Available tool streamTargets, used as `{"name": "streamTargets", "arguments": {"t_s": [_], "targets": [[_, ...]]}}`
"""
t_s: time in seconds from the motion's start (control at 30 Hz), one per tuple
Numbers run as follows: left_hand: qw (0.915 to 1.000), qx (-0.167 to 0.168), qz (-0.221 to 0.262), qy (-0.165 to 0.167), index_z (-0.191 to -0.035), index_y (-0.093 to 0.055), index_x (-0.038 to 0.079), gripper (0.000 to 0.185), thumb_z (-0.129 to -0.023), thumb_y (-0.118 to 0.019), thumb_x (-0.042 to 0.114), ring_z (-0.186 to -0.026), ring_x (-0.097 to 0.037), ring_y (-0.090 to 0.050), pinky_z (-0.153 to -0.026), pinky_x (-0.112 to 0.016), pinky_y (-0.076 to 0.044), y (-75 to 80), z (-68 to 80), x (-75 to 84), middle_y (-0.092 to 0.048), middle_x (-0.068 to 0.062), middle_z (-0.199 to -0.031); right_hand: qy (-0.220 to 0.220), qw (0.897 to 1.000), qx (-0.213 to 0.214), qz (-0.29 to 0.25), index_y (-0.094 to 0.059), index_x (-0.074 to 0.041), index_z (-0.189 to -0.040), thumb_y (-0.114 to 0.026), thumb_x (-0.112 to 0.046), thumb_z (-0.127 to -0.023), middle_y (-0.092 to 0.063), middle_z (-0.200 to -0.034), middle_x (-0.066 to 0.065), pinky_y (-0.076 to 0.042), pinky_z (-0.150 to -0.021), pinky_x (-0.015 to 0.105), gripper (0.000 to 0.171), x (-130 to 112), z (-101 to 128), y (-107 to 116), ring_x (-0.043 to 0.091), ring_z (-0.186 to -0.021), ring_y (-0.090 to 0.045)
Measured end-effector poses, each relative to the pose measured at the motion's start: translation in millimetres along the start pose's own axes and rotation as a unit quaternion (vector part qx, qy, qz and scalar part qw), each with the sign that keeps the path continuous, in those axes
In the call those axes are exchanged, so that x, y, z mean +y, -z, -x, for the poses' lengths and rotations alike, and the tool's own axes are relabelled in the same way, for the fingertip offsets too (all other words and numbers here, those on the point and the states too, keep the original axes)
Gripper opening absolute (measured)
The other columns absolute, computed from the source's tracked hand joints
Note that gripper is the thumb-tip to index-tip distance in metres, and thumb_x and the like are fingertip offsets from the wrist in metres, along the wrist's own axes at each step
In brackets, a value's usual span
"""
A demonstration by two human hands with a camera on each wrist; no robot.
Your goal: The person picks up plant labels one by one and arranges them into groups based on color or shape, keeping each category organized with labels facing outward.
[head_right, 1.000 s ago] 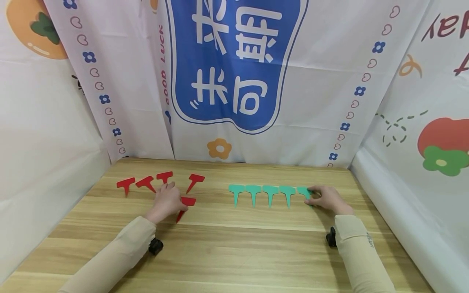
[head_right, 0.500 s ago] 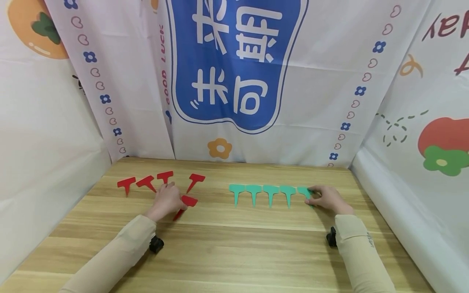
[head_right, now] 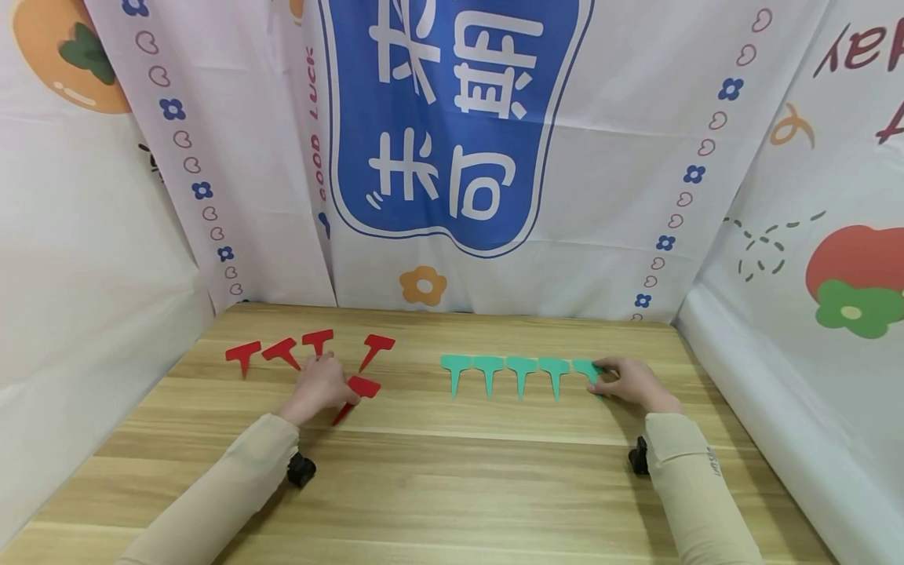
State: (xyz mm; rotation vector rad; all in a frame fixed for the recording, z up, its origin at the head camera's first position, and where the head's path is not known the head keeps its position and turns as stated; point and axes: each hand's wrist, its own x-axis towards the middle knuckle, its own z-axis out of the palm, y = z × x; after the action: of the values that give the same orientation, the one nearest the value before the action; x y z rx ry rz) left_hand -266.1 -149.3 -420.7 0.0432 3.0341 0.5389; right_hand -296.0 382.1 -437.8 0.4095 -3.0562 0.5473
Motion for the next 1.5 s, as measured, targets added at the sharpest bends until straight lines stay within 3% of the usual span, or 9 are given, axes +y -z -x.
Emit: {"name": "streamTargets", "arguments": {"t_s": [0.2,0.4,0.57,1.03,1.5], "targets": [[0.9997,0.011,-0.022,-0.007,-0.057,-0.058,0.010,0.034,-0.069,-0.083,0.029,-0.122,-0.048,-0.034,-0.104,-0.065,-0.025,2.1,4.8,1.3,-0.046,-0.028,-0.128,0.001,1.000,-0.002,0.000,-0.059,-0.003,-0.126,-0.073,-0.045,-0.078,-0.054,-0.129,0.030,-0.036,-0.098,0.063,0.065,0.4,0.2,-1.2,0.052,-0.120,-0.045],[0.9995,0.006,-0.025,-0.017,-0.054,-0.055,0.009,0.032,-0.069,-0.080,0.022,-0.114,-0.045,-0.039,-0.102,-0.065,-0.028,1.3,5.2,2.3,-0.053,-0.022,-0.113,-0.002,1.000,-0.002,0.003,-0.059,-0.003,-0.126,-0.073,-0.044,-0.078,-0.054,-0.129,0.029,-0.036,-0.098,0.063,0.065,2.4,1.2,-2.4,0.052,-0.120,-0.045],[1.0000,-0.003,-0.006,-0.005,-0.054,-0.053,0.008,0.033,-0.070,-0.080,0.020,-0.113,-0.045,-0.039,-0.102,-0.064,-0.028,-0.8,2.0,0.4,-0.053,-0.019,-0.107,-0.006,1.000,-0.005,0.000,-0.059,-0.003,-0.126,-0.073,-0.046,-0.078,-0.053,-0.129,0.030,-0.035,-0.098,0.064,0.066,3.0,1.7,-3.1,0.053,-0.121,-0.044],[0.9992,-0.026,0.025,0.018,-0.057,-0.057,0.006,0.030,-0.071,-0.078,0.021,-0.114,-0.045,-0.037,-0.096,-0.062,-0.034,1.9,-1.4,-1.9,-0.050,-0.022,-0.118,0.000,1.000,0.000,0.009,-0.059,-0.003,-0.126,-0.073,-0.045,-0.079,-0.054,-0.129,0.030,-0.036,-0.098,0.063,0.065,3.1,1.2,-2.6,0.052,-0.120,-0.045],[0.9989,-0.025,0.034,0.019,-0.052,-0.053,0.007,0.032,-0.071,-0.076,0.020,-0.113,-0.045,-0.038,-0.094,-0.060,-0.036,3.7,-1.4,-4.5,-0.050,-0.023,-0.120,0.003,1.000,-0.001,-0.002,-0.059,-0.002,-0.126,-0.073,-0.043,-0.079,-0.054,-0.129,0.030,-0.037,-0.098,0.062,0.064,0.0,-0.3,-0.3,0.052,-0.120,-0.045]]}}
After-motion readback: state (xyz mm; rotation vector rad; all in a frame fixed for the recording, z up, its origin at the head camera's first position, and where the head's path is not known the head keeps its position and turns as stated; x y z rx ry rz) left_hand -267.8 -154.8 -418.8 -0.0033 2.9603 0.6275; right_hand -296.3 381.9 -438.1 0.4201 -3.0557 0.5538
